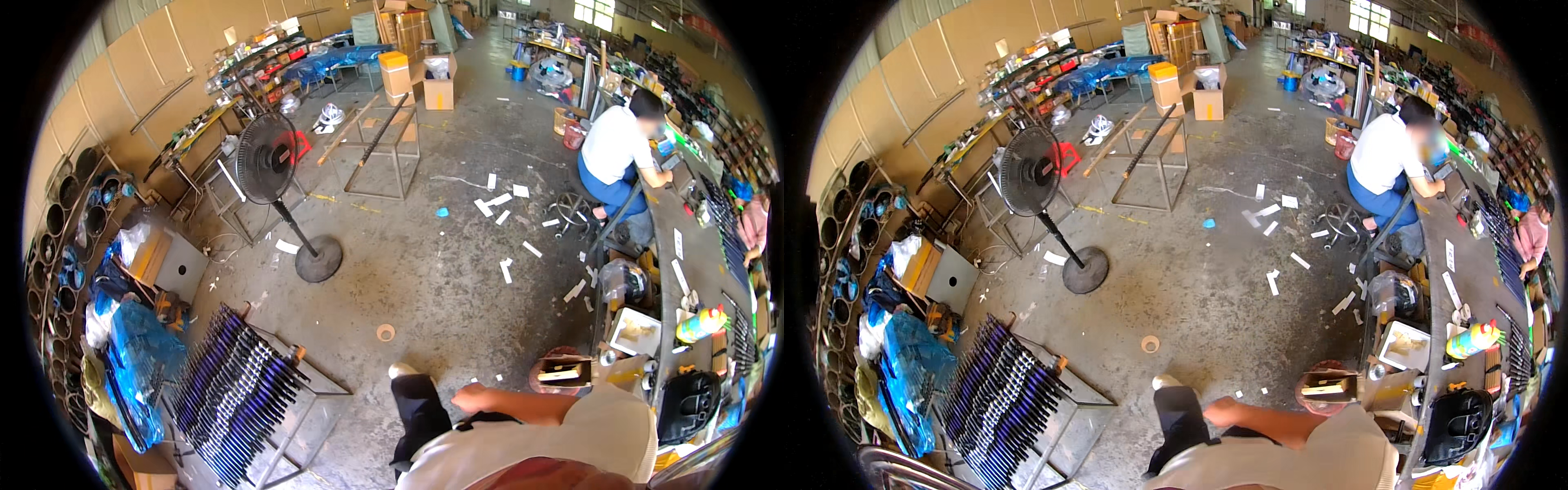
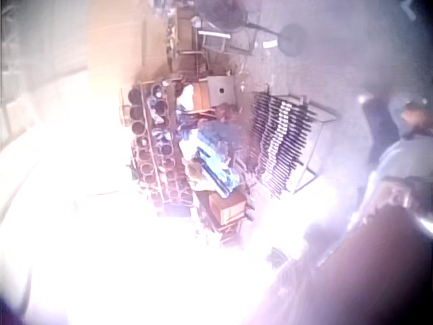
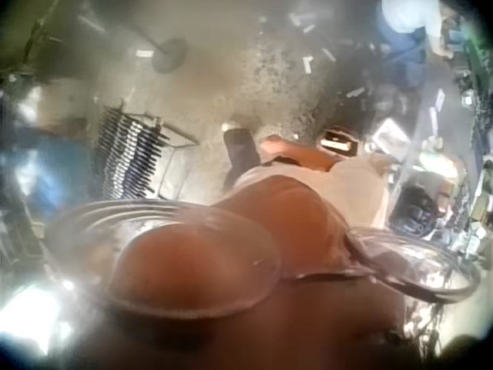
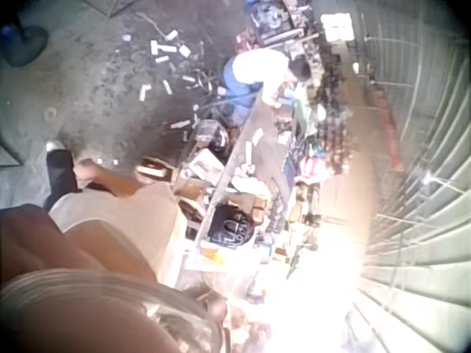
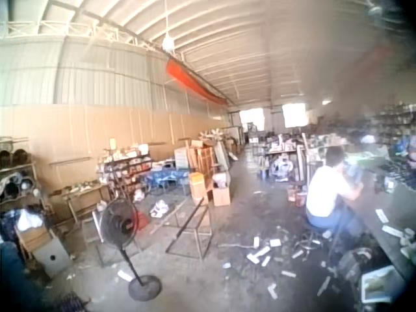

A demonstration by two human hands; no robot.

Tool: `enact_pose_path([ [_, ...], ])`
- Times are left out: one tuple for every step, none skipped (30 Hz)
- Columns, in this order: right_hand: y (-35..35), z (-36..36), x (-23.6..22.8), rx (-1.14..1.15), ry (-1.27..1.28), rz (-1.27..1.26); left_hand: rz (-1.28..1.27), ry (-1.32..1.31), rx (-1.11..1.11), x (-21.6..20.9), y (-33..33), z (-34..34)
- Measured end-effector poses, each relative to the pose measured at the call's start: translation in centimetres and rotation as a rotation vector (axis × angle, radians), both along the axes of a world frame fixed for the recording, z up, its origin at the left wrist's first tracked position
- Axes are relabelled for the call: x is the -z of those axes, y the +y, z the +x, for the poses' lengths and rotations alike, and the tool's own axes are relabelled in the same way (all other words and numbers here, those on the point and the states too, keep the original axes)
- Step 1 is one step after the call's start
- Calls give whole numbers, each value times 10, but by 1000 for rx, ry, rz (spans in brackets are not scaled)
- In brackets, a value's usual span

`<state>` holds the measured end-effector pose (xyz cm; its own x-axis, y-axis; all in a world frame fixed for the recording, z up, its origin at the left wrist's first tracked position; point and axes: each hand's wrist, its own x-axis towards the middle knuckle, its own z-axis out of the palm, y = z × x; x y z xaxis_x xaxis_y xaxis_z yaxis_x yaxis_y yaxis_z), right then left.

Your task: The person repeatedly picks up bundles of blue and black fishing rods from a table, inspects them, and places them back down in organized stacks. They handle the rods by hand, moving them between piles and occasionally separating individual rods from bundles.

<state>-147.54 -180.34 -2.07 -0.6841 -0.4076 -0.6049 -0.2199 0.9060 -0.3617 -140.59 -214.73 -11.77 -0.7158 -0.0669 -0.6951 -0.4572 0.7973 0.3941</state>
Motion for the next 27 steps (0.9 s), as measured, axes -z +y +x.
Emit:
enact_pose_path([
  [-3, -18, 3, 23, -20, 17, -6, 9, 9, 9, -7, -17],
  [-5, -35, -3, -36, -42, -16, -23, 12, 36, 16, -23, -27],
  [8, -53, 60, -115, 56, -205, -18, 41, 89, 28, -31, -42],
  [-2, -70, 67, -56, 84, -133, -29, 81, 152, 38, -48, -45],
  [-11, -106, 28, -25, 105, -54, -38, 160, 260, 54, -68, -45],
  [-8, -135, -18, -71, 18, 18, -70, 289, 447, 71, -87, -47],
  [-6, -160, -38, 10, 23, -33, -103, 408, 571, 79, -95, -62],
  [-2, -181, -45, 83, 18, -89, -123, 437, 573, 84, -100, -86],
  [0, -203, -48, 144, 28, -175, -116, 402, 512, 85, -104, -117],
  [3, -221, -43, 228, 47, -202, -40, 318, 325, 81, -103, -163],
  [-3, -244, -59, 263, 95, -181, 23, 275, 114, 75, -108, -192],
  [0, -265, -64, 198, 111, -144, 86, 271, -25, 62, -111, -228],
  [5, -281, -70, 222, 106, -69, 63, 319, -199, -8, -76, -287],
  [5, -299, -61, 148, 91, -39, 132, 308, -244, -38, -78, -320],
  [3, -318, -49, 78, 83, -5, 207, 303, -285, -49, -85, -346],
  [-7, -339, -43, 11, 83, -51, 195, 318, -340, -43, -97, -364],
  [-15, -360, -38, -54, 82, -96, 184, 332, -393, -32, -104, -376],
  [-22, -382, -37, -103, 79, -134, 209, 393, -422, -25, -110, -389],
  [-31, -408, -37, -99, 24, -138, 208, 445, -488, -20, -112, -394],
  [-46, -439, -42, -86, -26, -143, 229, 398, -612, -21, -111, -401],
  [-53, -473, -46, -71, -68, -143, 258, 357, -733, -27, -105, -410],
  [-49, -504, -12, -215, 39, -169, 198, 294, -735, -34, -103, -416],
  [-57, -536, -12, -251, 53, -151, 5, 325, -504, 1, -116, -383],
  [-67, -574, -13, -261, 80, -124, 86, 257, -626, 21, -112, -375],
  [-79, -604, -15, -277, 87, -104, 149, 190, -763, 36, -108, -364],
  [-86, -631, -29, -292, 130, -133, 494, 3, -1261, 31, -94, -359],
  [-98, -658, -50, -248, 74, -215, 490, -94, -1394, 22, -80, -357],
])
